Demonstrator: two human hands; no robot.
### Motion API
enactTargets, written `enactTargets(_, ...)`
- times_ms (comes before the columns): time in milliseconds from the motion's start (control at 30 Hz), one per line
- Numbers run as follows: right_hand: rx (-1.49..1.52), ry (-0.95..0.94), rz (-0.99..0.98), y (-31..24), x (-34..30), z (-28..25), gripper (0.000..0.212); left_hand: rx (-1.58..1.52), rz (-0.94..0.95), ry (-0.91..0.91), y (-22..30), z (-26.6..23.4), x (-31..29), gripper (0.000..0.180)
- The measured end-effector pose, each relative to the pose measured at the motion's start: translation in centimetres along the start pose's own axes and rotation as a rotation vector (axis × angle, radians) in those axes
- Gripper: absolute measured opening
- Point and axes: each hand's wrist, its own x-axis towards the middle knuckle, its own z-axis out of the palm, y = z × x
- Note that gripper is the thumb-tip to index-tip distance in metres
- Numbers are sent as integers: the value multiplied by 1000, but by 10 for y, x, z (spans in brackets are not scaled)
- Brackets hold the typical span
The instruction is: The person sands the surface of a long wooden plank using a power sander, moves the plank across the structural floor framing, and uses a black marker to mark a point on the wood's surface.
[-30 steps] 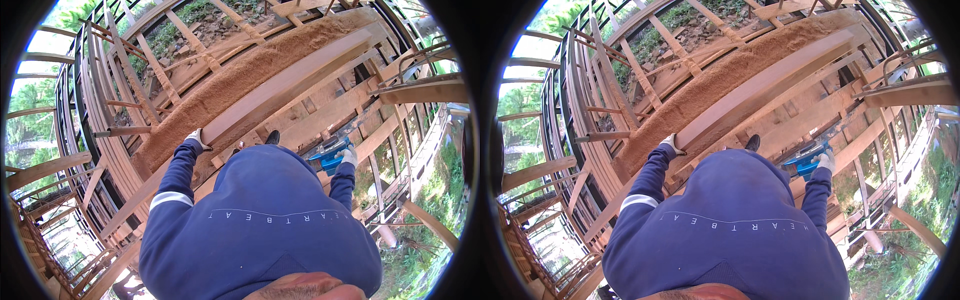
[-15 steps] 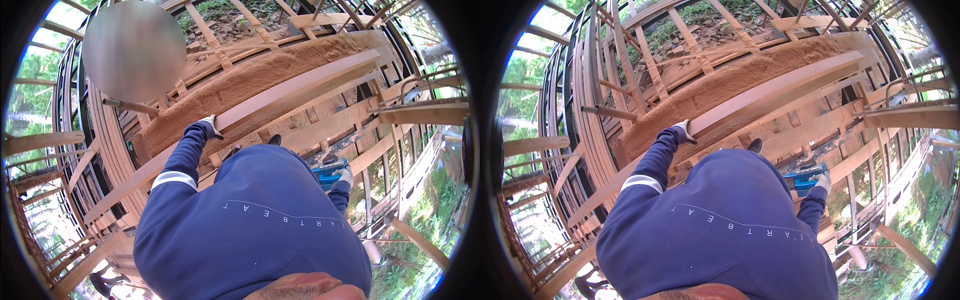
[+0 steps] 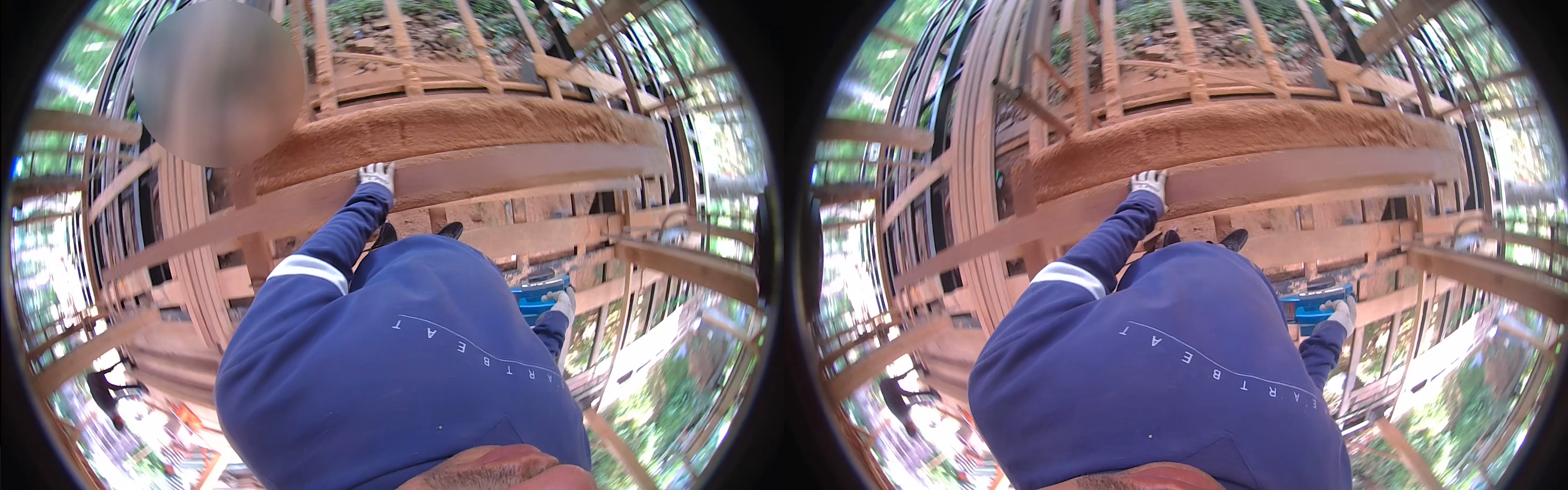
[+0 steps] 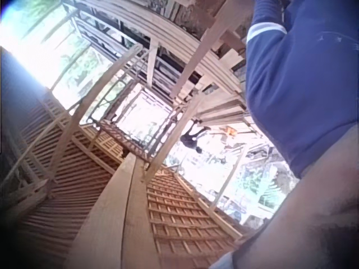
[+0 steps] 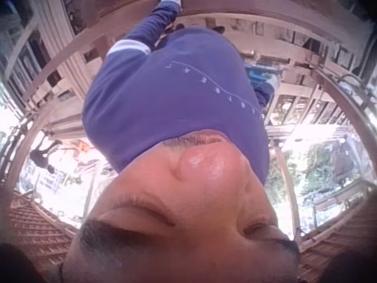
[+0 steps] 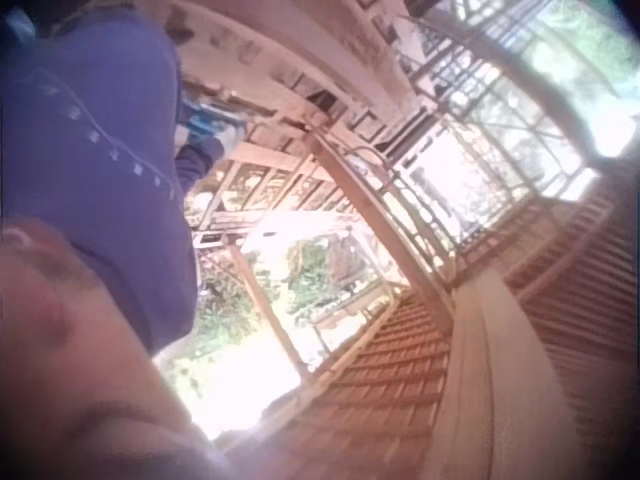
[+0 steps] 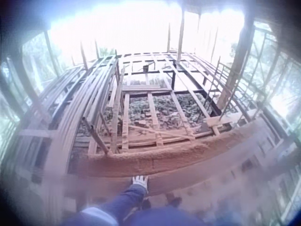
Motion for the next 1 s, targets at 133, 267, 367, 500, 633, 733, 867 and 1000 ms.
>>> enactTargets(133,50,-213,-113,-7,26,22,57,-91,61,136,3,9,-31,97)
enactTargets(267,-118,-479,-199,-48,33,64,51,-108,112,159,9,32,-78,85)
enactTargets(367,-262,-878,-302,-60,56,117,52,-170,-7,169,10,53,-115,81)
enactTargets(500,-406,-1212,-404,-91,31,176,55,-399,-263,232,29,112,-142,75)
enactTargets(633,-436,-1429,-395,-110,3,210,55,-846,-684,211,46,154,-177,65)
enactTargets(733,-395,-1483,-394,-111,-6,213,53,-986,-859,175,45,174,-200,65)
enactTargets(867,-459,-1466,-427,-105,-8,208,51,-943,-937,171,24,206,-211,62)
enactTargets(1000,-466,-1364,-387,-89,-3,185,48,-1112,-1222,220,-36,247,-190,65)
